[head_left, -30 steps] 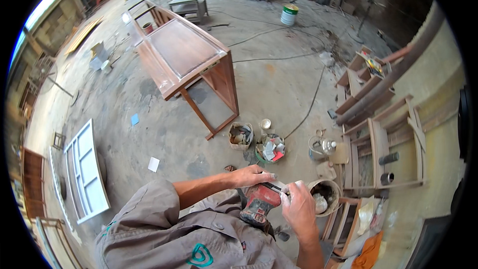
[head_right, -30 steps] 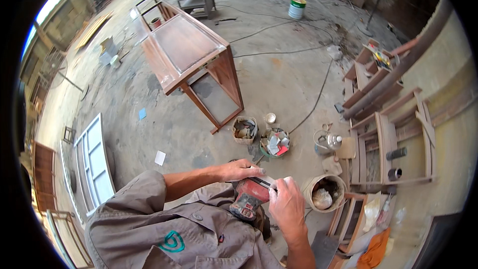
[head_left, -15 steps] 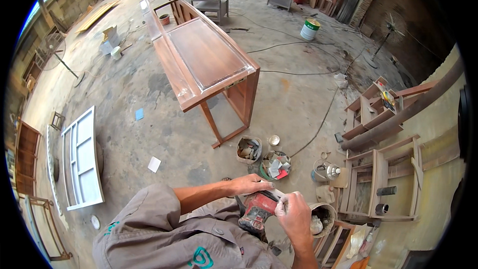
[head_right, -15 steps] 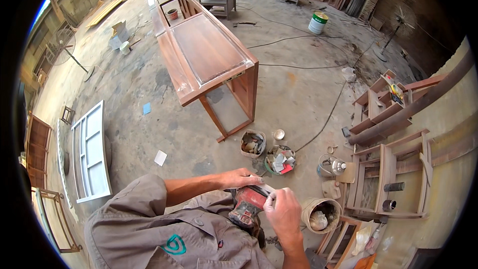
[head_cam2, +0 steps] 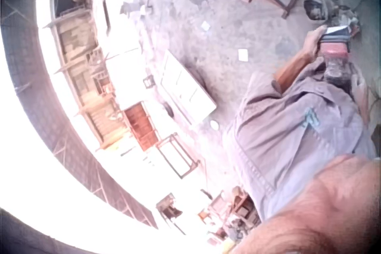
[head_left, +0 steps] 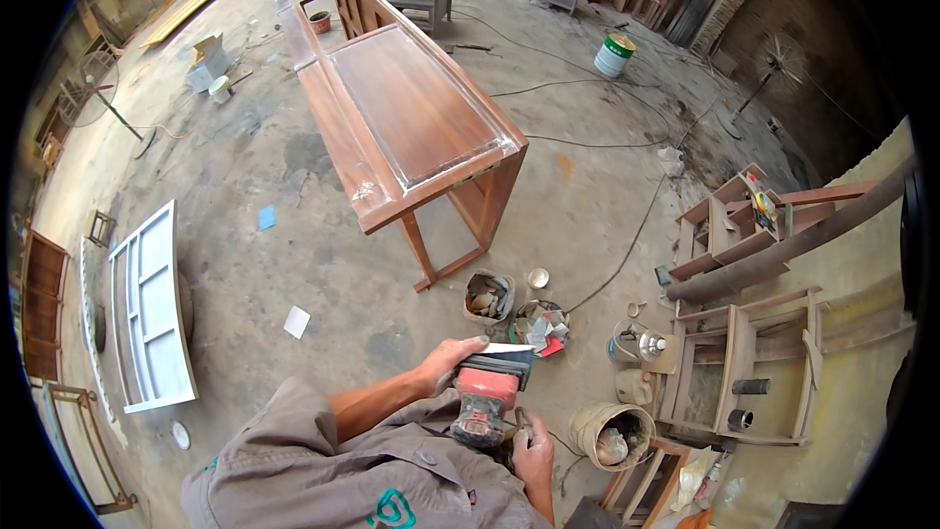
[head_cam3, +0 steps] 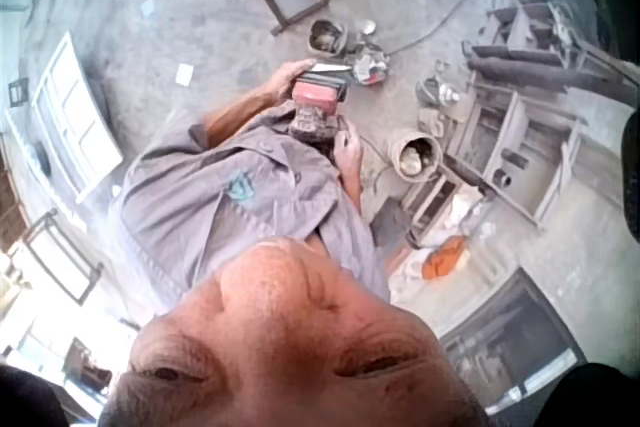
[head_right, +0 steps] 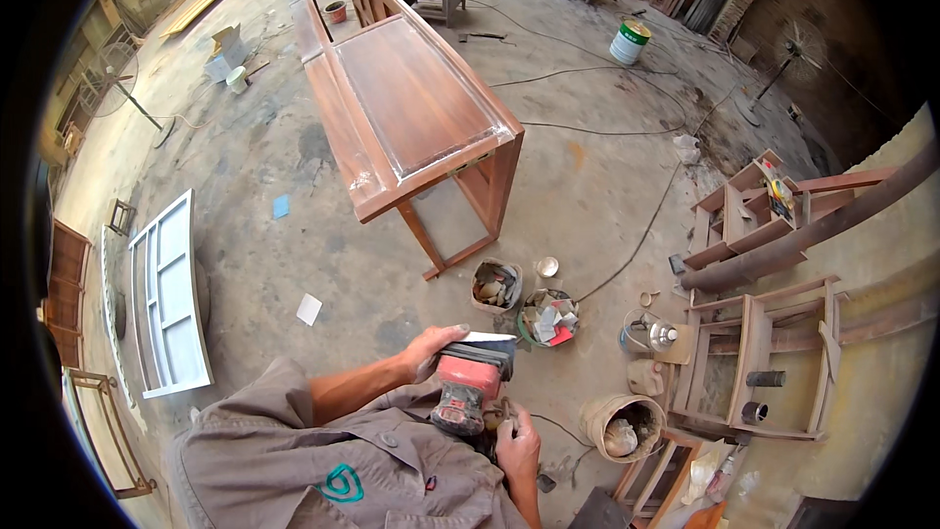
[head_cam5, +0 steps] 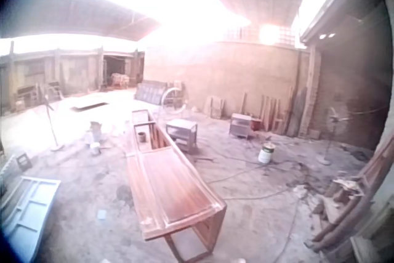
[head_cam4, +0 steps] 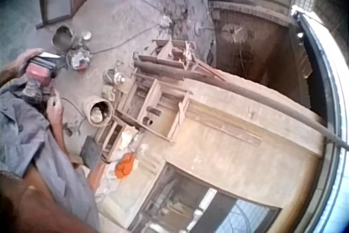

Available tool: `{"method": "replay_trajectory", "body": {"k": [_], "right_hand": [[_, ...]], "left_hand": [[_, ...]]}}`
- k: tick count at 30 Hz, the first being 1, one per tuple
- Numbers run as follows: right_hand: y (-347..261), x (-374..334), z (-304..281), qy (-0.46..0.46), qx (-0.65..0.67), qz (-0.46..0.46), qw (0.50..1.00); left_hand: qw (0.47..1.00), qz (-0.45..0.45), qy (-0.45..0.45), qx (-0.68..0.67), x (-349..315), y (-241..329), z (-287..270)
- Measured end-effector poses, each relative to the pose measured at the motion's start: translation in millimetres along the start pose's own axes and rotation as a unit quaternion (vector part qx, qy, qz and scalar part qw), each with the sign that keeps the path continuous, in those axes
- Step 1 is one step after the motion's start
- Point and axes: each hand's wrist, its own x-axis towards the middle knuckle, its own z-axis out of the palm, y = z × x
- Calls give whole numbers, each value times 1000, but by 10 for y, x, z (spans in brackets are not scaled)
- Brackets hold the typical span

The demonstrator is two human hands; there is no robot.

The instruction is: The person wipes a wooden cabinet frame with a yellow cloth, then uses an electric sander on the cabinet's top surface. They also handle sandpaper sheets and a utility knife, preparing materials for further work.

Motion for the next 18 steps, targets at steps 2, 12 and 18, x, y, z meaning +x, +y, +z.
{"method": "replay_trajectory", "body": {"k": [2, 12, 18], "right_hand": [[54, 90, 42, -16, 11, 20, 1000], [-292, 364, 270, -217, 98, 93, 967], [-224, 428, 380, -127, 151, 18, 980]], "left_hand": [[997, -1, 11, -80, 0, -80, -77], [948, -24, 56, -313, -127, -216, -317], [939, -38, -25, -342, 57, -134, -258]]}}
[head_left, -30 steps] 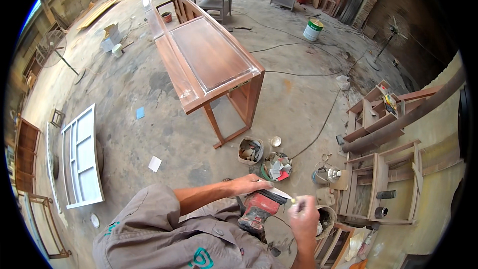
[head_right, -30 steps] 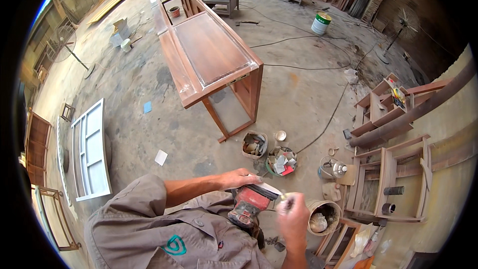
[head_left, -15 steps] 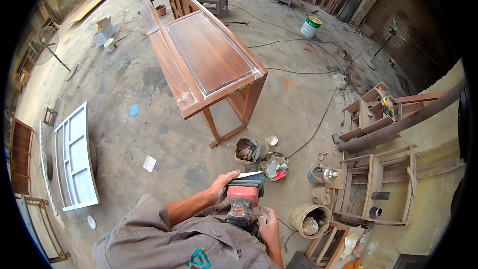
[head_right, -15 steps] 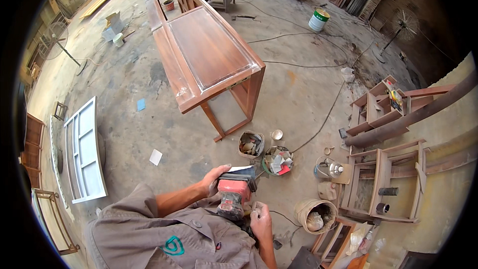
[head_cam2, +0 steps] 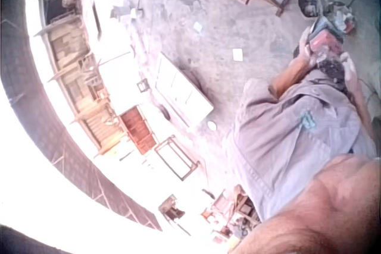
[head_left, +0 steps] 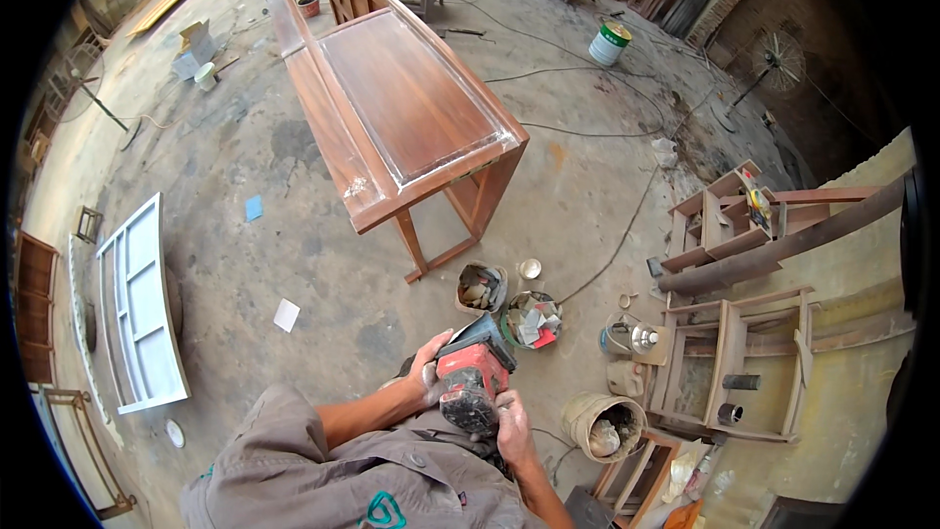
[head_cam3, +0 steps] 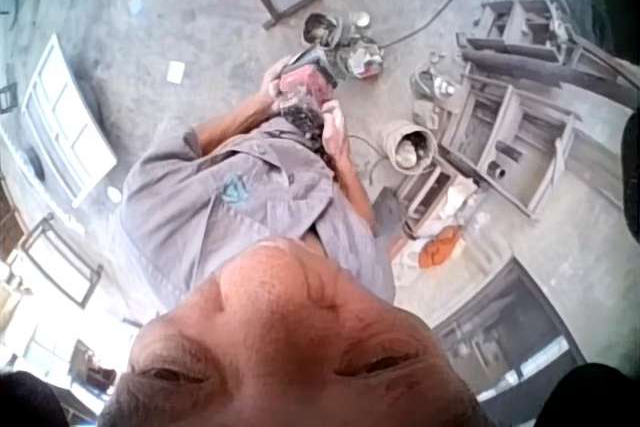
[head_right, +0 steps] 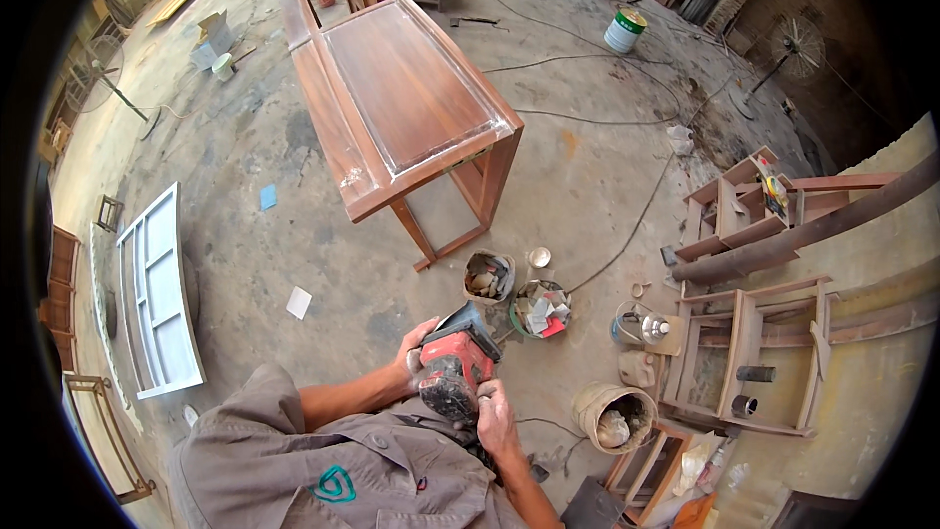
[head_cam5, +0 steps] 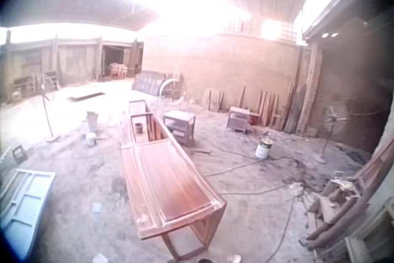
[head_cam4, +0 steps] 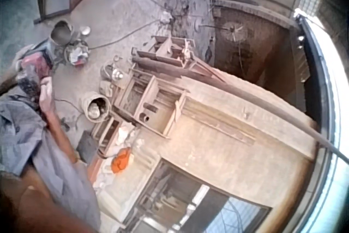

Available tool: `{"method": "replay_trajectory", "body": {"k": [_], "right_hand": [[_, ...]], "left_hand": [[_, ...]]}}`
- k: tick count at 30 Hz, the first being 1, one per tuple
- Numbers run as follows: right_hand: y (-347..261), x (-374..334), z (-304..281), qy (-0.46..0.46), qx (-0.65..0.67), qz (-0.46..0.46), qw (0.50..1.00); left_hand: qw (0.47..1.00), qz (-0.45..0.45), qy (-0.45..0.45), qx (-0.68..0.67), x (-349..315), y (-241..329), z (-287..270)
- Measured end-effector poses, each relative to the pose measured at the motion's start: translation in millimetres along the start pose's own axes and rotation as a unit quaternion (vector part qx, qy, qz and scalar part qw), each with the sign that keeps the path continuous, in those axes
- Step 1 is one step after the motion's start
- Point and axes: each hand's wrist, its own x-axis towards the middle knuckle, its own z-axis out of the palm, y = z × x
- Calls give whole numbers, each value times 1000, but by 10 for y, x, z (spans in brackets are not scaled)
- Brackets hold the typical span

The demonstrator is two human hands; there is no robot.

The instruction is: The person wipes a wooden cabinet frame with a yellow cloth, then uses an electric sander on the cabinet's top surface. They also handle sandpaper sheets and a utility knife, preparing materials for further work.

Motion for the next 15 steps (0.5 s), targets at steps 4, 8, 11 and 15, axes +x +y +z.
{"method": "replay_trajectory", "body": {"k": [4, 8, 11, 15], "right_hand": [[-687, 82, -233, 61, -142, -140, 978], [-1227, 144, -330, 28, -257, -214, 942], [-1409, 75, -475, 13, -378, -291, 879], [-1328, -116, -431, -46, -450, -249, 857]], "left_hand": [[996, -82, -16, -39, 400, -131, 101], [970, -170, -172, 12, 280, -66, 335], [938, -190, -25, 290, 700, -56, -194], [908, -216, -95, 347, 253, 29, 258]]}}
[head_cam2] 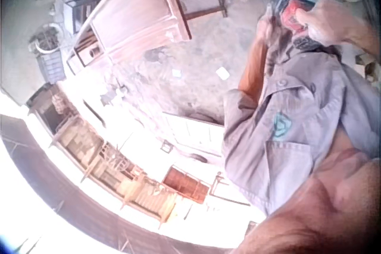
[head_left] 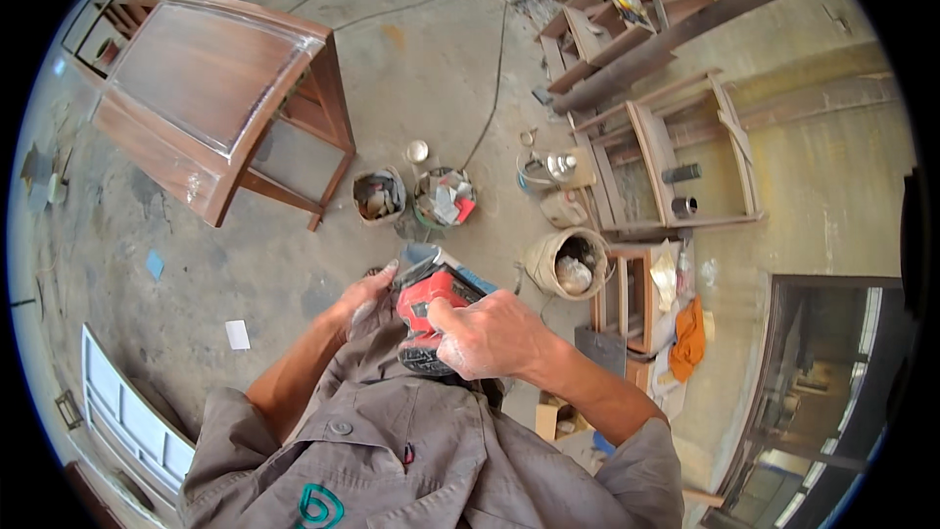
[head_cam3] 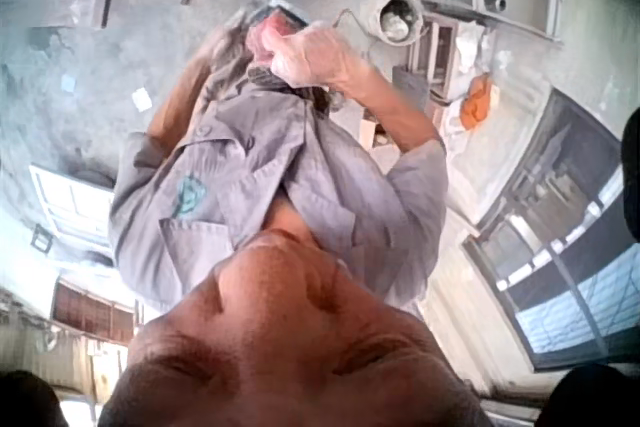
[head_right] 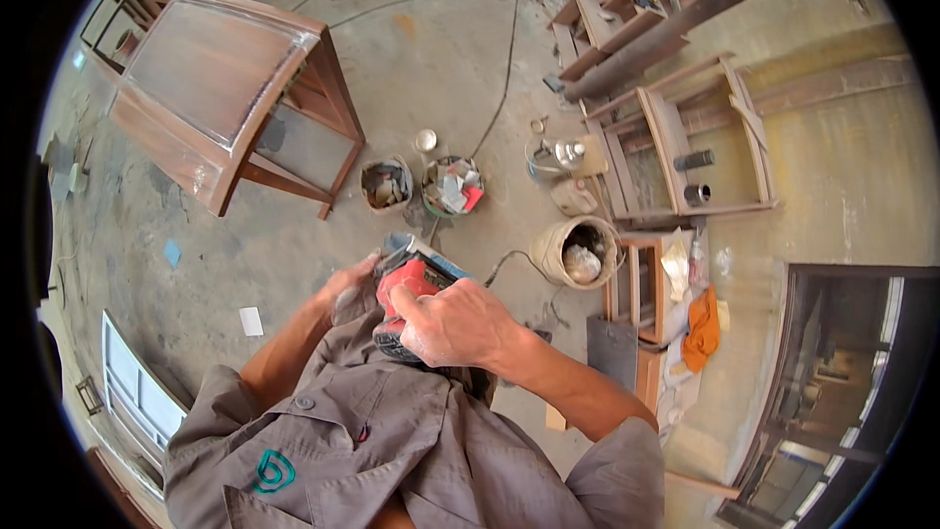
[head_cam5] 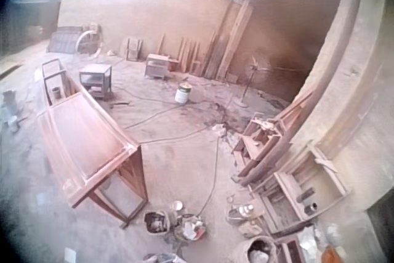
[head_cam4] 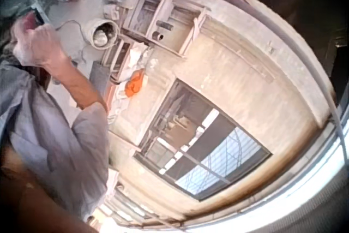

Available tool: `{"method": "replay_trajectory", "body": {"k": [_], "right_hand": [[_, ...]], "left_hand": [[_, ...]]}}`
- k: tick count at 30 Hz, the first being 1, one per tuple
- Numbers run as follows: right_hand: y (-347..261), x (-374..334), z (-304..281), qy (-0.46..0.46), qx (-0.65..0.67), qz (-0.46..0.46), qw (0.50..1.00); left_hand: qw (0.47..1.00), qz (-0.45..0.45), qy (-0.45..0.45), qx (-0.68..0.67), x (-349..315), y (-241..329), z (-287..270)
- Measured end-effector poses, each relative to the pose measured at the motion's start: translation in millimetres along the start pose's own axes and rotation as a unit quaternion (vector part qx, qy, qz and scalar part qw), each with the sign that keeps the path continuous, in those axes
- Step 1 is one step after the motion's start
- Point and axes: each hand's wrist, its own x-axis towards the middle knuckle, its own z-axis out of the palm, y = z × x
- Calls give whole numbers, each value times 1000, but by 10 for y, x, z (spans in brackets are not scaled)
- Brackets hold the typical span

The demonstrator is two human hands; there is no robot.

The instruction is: The person wipes a wooden cabinet frame with a yellow cloth, then uses an electric sander on the cabinet's top surface. They also handle sandpaper sheets and a utility knife, preparing materials for further work.

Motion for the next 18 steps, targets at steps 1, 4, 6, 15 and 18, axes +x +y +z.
{"method": "replay_trajectory", "body": {"k": [1, 4, 6, 15, 18], "right_hand": [[-26, -18, 103, -16, 4, -8, 1000], [-101, -48, 260, -38, 5, -13, 999], [-178, -43, 296, -3, 20, -25, 999], [-321, -266, 402, 142, 264, 155, 941], [-55, -521, 555, 195, 457, 252, 830]], "left_hand": [[999, -7, -15, -29, -17, 42, 21], [995, -36, -15, 97, 22, 95, -20], [947, -10, 37, 318, 14, 170, -23], [946, 80, 6, 314, -403, 391, 296], [939, 100, 39, 327, -538, 414, 238]]}}
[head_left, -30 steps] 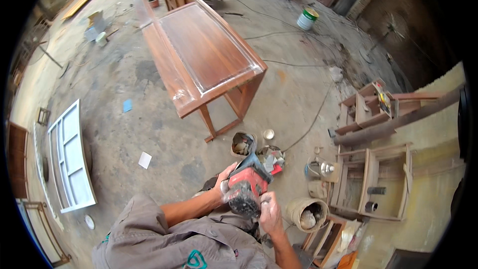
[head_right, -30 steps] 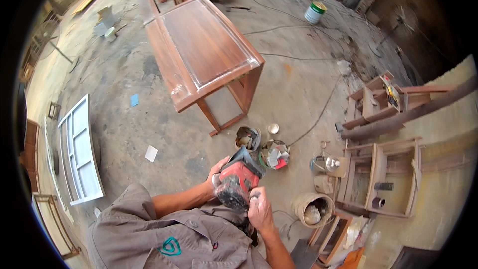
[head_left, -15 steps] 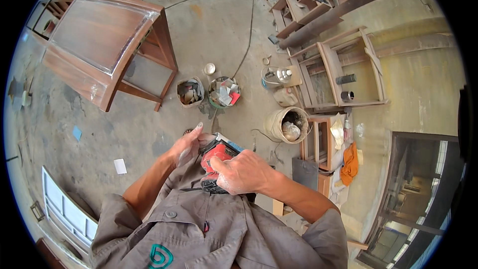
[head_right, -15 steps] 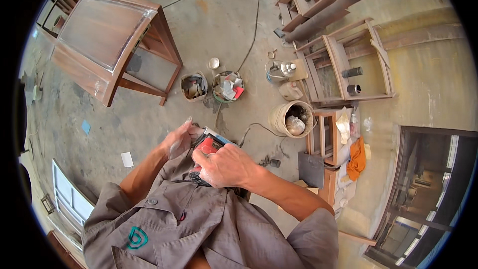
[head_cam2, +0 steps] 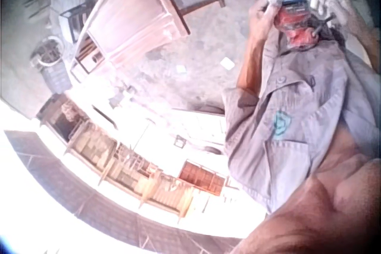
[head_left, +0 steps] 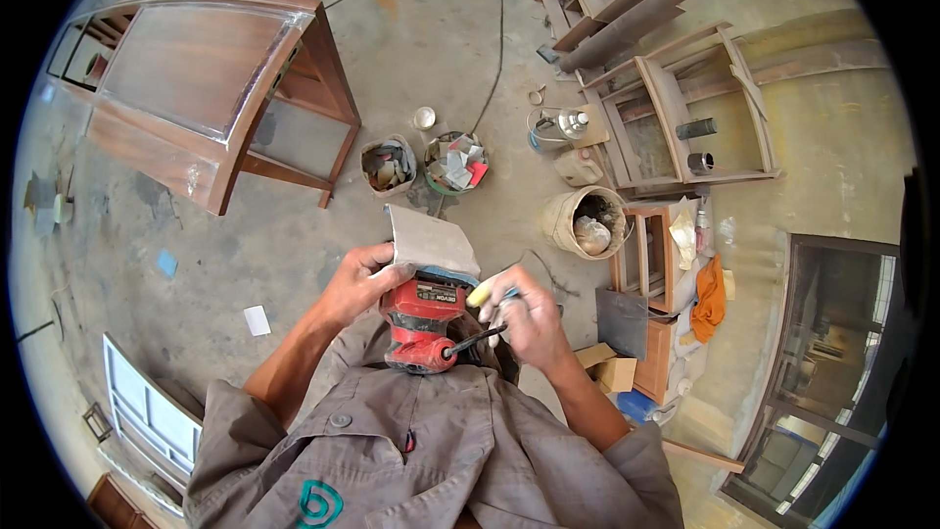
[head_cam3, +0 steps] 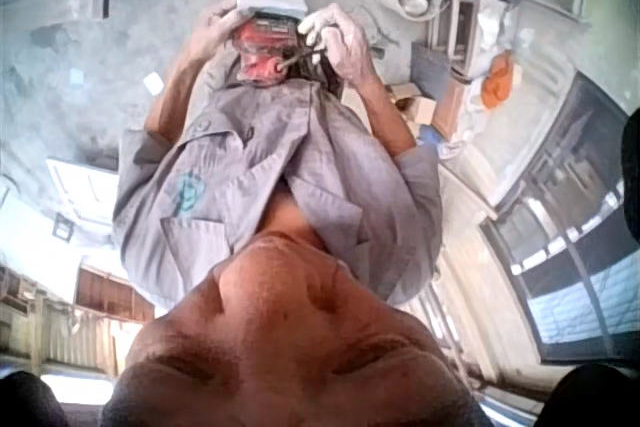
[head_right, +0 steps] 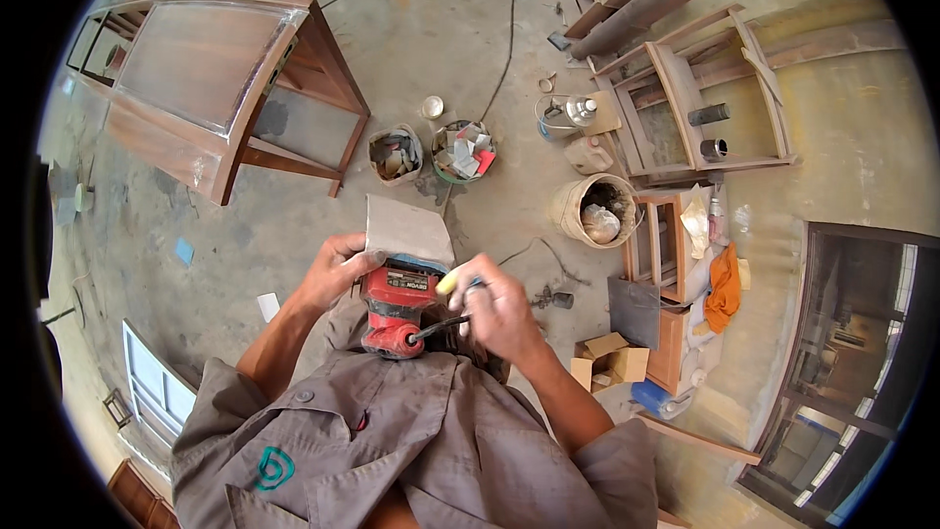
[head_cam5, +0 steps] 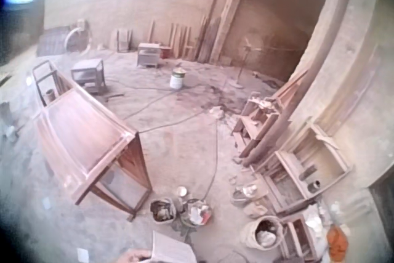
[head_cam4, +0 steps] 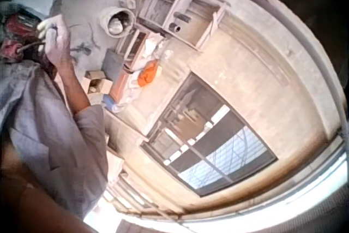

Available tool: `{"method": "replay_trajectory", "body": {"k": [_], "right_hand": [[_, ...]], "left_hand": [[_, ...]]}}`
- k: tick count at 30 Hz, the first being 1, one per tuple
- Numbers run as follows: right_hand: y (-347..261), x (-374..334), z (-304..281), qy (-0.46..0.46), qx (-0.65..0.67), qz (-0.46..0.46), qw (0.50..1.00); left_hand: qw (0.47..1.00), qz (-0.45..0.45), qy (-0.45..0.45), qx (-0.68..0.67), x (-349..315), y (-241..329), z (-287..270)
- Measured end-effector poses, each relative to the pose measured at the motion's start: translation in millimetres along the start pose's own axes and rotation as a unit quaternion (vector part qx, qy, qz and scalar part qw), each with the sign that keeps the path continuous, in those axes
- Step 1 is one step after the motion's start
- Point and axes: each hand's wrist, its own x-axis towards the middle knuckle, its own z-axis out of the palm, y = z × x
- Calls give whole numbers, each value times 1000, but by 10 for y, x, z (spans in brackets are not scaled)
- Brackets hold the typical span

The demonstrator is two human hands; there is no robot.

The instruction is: The person wipes a wooden cabinet frame with a yellow cloth, then uses an electric sander on the cabinet's top surface. They also handle sandpaper sheets and a utility knife, preparing materials for further work.

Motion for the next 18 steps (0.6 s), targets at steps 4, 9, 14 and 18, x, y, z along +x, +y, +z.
{"method": "replay_trajectory", "body": {"k": [4, 9, 14, 18], "right_hand": [[263, -66, -42, -19, 277, 104, 955], [387, -18, 4, -83, 405, 105, 905], [536, -27, 138, -1, 184, 104, 977], [606, -130, 198, -11, -41, 31, 999]], "left_hand": [[998, 36, 46, 6, -52, -35, 27], [998, 51, 42, 6, -98, 27, -6], [997, 63, 45, 15, -127, 71, 22], [994, 89, 45, 38, -92, 100, 41]]}}
